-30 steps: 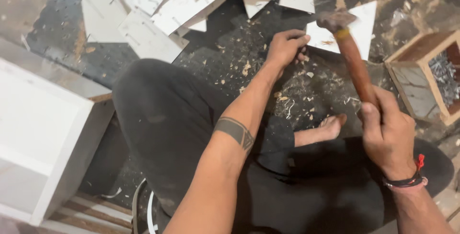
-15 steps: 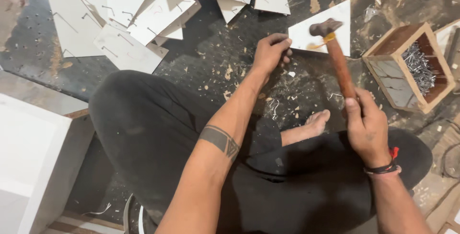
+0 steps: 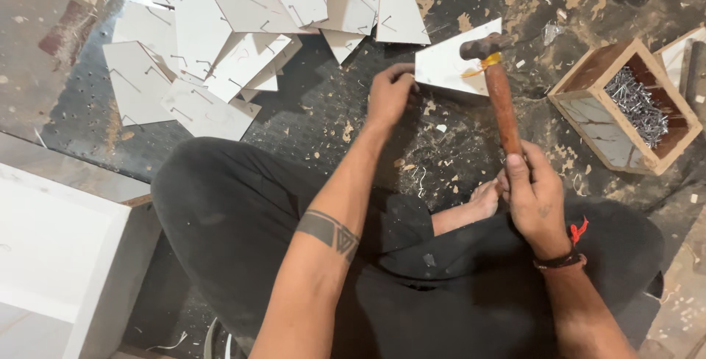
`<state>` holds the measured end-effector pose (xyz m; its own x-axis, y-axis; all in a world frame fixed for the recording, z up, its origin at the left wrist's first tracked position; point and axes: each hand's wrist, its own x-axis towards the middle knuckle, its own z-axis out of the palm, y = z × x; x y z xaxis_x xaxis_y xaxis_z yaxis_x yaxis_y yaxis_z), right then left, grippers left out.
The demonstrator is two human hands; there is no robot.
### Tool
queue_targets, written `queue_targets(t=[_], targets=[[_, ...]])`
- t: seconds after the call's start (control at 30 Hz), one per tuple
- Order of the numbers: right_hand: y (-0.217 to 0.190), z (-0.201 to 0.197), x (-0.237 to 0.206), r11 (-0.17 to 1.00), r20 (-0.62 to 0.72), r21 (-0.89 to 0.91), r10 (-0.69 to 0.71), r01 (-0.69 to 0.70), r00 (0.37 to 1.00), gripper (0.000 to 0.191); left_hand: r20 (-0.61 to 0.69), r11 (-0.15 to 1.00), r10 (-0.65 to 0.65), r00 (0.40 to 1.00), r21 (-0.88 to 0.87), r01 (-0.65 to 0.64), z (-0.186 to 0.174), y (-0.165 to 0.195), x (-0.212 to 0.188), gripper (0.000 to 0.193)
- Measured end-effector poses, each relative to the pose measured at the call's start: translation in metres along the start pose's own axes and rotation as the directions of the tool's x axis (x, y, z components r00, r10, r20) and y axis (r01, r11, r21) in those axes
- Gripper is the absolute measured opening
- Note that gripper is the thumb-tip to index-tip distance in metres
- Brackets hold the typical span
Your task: The person sits on the floor and hammers nails into small white triangular wood pieces one at a time, taking nails from a wooden box of nails beside them and placing each finished piece onto a growing pile of completed pieces.
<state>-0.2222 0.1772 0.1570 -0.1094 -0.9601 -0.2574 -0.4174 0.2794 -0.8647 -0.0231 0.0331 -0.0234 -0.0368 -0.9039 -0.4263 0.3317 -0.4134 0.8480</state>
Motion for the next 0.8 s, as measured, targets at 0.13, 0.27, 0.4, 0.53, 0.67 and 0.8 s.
queue_targets(t=[0.13,0.27,0.4,0.53,0.67,0.8], targets=[[0.000,0.003,0.000,0.998,0.026,0.043,0.032,-0.033,0.999,0.038,0.182,0.973,-0.096,0.979,0.223,0.053,-0.017,0.012,-0.002,0.059],[-0.002,0.005,-0.001,1.000,0.052,0.021,0.020,-0.021,0.998,0.039,0.154,0.932,-0.046,0.987,0.363,-0.013,-0.002,0.008,-0.007,0.063],[-0.008,0.005,0.001,0.974,-0.009,-0.219,0.062,-0.063,0.998,0.039,-0.006,0.689,0.316,0.949,0.689,-0.225,0.011,0.005,-0.015,0.045],[-0.020,-0.004,0.002,0.813,-0.030,-0.582,-0.005,-0.014,1.000,0.038,-0.015,0.684,0.161,0.987,0.723,-0.101,0.013,0.011,-0.025,0.041],[-0.033,-0.014,-0.017,0.835,0.011,-0.495,-0.273,0.243,0.962,0.036,-0.018,0.673,0.167,0.986,0.733,-0.101,0.012,0.018,-0.031,0.039],[-0.042,-0.006,-0.009,0.647,0.118,-0.711,-0.276,0.275,0.954,0.032,0.002,0.649,0.170,0.985,0.753,-0.114,0.014,0.021,-0.028,0.038]])
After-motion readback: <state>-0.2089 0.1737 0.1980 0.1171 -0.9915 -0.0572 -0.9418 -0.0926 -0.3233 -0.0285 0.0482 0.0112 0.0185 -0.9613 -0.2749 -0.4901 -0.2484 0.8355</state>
